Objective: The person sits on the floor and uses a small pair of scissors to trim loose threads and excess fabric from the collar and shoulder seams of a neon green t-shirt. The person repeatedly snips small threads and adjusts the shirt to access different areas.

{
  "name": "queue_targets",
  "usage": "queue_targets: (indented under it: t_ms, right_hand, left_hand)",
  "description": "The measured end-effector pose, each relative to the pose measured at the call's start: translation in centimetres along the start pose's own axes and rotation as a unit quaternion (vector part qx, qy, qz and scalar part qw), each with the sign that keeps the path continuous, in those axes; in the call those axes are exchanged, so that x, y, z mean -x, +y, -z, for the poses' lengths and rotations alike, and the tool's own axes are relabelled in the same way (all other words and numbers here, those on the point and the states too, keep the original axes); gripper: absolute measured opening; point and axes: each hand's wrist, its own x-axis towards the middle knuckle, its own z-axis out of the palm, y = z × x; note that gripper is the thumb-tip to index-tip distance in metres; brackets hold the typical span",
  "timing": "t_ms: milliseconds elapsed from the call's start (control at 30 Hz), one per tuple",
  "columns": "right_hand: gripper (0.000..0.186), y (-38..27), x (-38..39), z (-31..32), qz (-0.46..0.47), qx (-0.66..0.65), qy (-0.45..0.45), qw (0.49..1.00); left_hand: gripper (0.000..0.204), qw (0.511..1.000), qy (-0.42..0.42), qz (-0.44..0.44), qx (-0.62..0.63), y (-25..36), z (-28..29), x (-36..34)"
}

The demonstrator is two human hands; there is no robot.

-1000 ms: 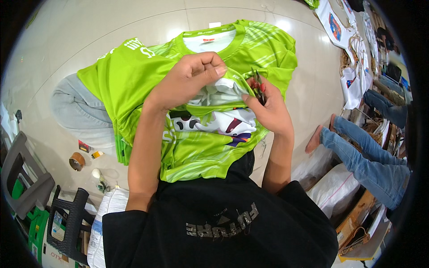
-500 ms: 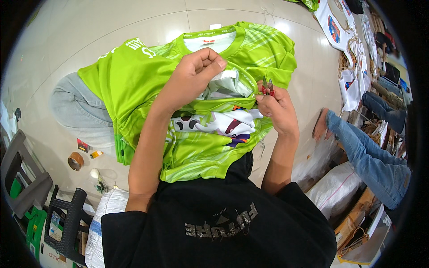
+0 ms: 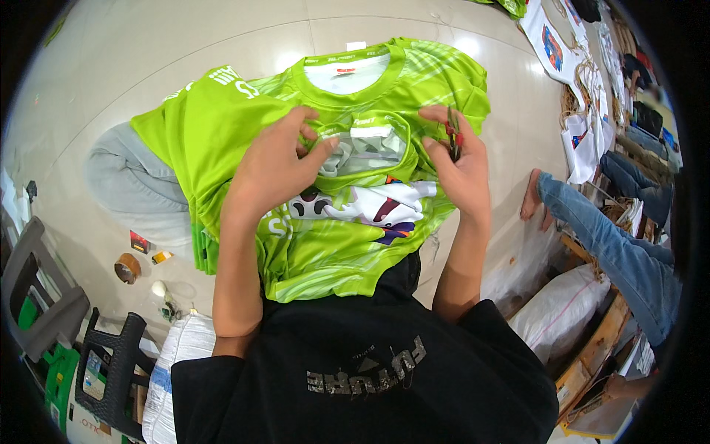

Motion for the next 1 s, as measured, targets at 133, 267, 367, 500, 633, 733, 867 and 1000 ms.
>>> queue_targets:
  t_ms: [133,267,367,500,633,733,867,1000]
  right_hand:
    - [0.036,0.5,-1.3,-1.9,0.147,0.155,0.024,0.977]
    - [0.028,0.6,-1.2,-1.7,0.083,0.189,0.009,0.978]
    - [0.022,0.4,-1.2,-1.1,0.073,0.201,0.023,0.977]
    - [0.021,0.4,-0.9,-0.4,-0.009,0.172,0.073,0.982]
    - [0.023,0.6,-0.9,0.9,-0.018,0.163,0.116,0.98]
    - [0.025,0.6,-1.1,2.1,0.005,0.174,0.166,0.971]
    - [0.028,0.5,-1.3,2.8,0.018,0.132,0.201,0.97]
    - [0.027,0.5,-1.6,2.5,0.035,0.124,0.208,0.97]
  left_hand:
    - [0.043,0.991,-0.02,-0.001,-0.136,-0.2,-0.1,0.8]
    - [0.034,0.979,-0.018,-0.016,-0.201,-0.7,-0.4,0.8]
    - [0.03,0.976,-0.024,-0.006,-0.215,-1.4,-0.6,0.5]
    - [0.027,0.974,-0.024,-0.032,-0.225,-2.0,-0.5,0.3]
    - [0.02,0.99,-0.002,-0.032,-0.135,-1.4,0.7,0.8]
    - [0.016,0.987,0.075,0.016,-0.14,-0.7,3.0,1.5]
    - [0.013,0.953,0.264,-0.032,-0.142,-0.3,4.5,1.7]
    - [0.021,0.938,0.296,-0.174,-0.055,-0.8,4.5,1.2]
